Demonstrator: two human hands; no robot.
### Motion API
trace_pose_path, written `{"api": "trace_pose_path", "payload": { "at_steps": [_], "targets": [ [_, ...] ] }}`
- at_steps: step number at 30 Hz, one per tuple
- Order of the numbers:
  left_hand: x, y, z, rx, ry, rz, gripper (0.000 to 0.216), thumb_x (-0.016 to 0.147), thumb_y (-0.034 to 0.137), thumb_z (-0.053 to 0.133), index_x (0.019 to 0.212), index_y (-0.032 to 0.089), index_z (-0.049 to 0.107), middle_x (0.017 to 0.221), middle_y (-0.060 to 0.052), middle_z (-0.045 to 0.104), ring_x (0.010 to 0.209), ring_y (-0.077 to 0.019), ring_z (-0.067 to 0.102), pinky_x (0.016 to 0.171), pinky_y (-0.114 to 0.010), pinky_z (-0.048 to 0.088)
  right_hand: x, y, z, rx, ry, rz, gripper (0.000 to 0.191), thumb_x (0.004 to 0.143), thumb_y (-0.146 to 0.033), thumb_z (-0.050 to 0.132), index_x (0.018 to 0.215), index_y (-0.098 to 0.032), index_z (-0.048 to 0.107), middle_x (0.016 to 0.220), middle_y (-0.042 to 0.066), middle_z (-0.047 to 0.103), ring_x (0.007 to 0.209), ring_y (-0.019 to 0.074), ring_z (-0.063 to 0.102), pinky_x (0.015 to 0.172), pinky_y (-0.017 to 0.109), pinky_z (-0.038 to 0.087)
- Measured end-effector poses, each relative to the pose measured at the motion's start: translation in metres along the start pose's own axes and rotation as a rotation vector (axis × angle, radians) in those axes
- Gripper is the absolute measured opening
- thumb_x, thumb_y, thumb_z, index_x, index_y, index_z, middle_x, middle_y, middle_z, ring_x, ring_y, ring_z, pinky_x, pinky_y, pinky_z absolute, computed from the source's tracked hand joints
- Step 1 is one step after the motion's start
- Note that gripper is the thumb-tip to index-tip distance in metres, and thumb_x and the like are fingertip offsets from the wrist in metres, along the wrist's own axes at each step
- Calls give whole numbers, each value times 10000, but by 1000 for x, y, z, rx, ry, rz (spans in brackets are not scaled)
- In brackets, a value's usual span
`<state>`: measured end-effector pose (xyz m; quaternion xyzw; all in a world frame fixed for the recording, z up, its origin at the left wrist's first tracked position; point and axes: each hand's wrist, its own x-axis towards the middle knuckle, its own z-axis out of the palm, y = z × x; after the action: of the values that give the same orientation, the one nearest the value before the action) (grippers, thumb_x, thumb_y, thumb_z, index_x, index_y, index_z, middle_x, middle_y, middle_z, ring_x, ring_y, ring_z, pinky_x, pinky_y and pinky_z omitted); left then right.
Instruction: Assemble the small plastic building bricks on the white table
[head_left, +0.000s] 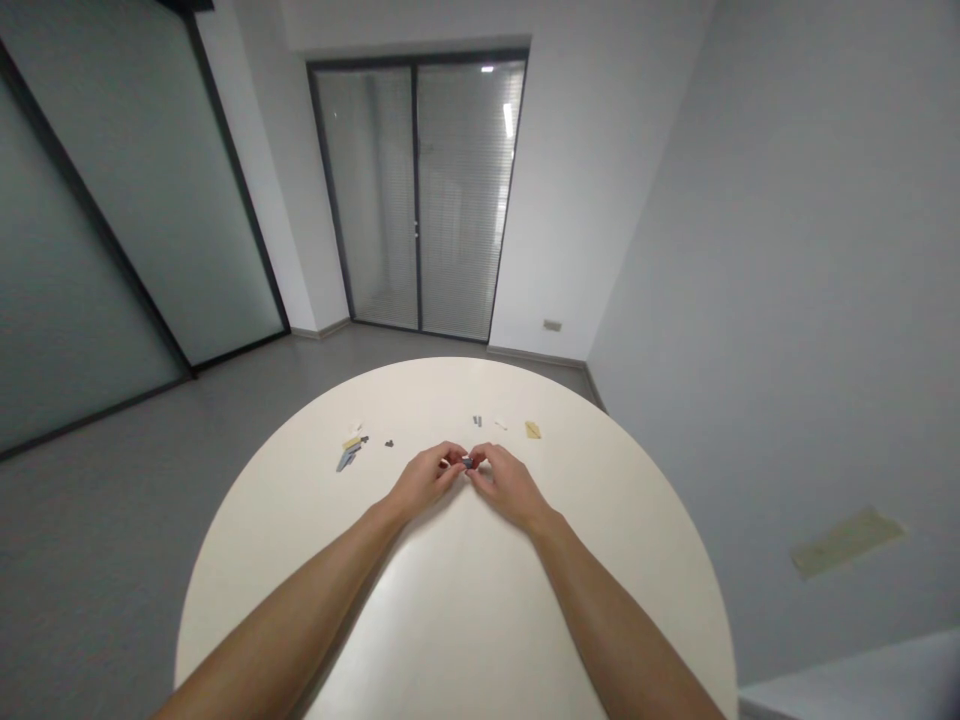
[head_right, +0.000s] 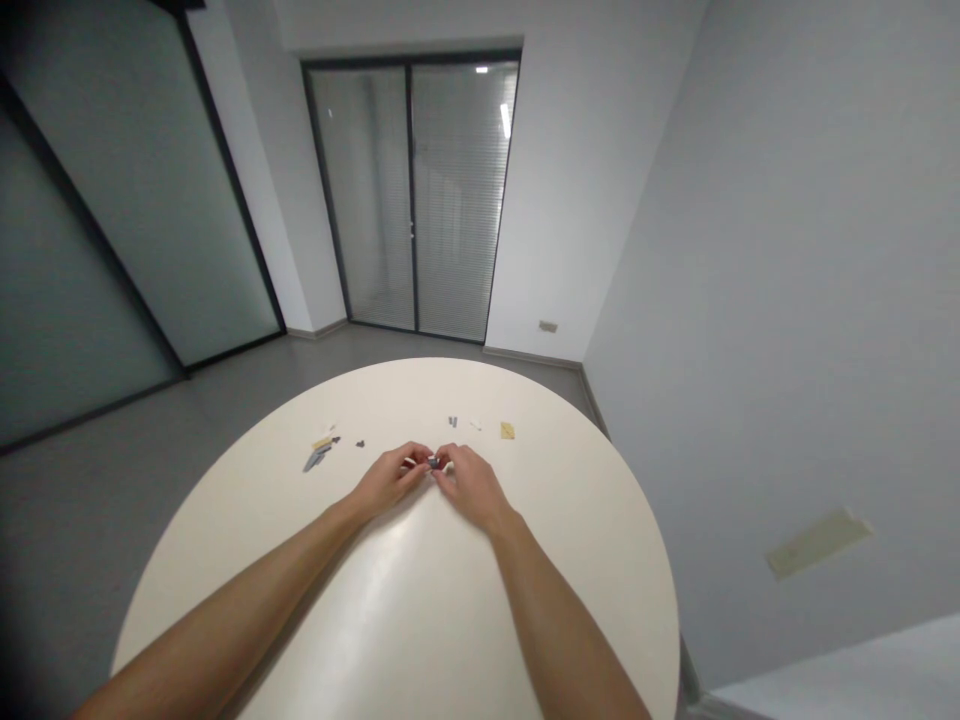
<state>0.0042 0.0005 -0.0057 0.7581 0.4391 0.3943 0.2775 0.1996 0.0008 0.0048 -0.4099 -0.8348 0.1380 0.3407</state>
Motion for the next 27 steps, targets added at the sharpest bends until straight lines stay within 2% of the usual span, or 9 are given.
{"api": "trace_pose_path", "payload": {
  "at_steps": [13,27],
  "targets": [
    [-1,2,-1,57,25,31,199,897,260,543,1042,212,670,978,-38,710,885,-164,649,805,-280,522,0,-1,0,-4,-4,26,127,928,-291,594,1040,-230,594,954,23,667,900,173,616,825,307,459],
    [-2,2,-1,116,42,22,195,888,249,538,1038,230,662,943,-15,701,838,-153,633,778,-263,501,0,0,0,-2,21,8,131,933,-295,593,1043,-224,602,947,25,673,895,169,618,827,302,459]
  ]
}}
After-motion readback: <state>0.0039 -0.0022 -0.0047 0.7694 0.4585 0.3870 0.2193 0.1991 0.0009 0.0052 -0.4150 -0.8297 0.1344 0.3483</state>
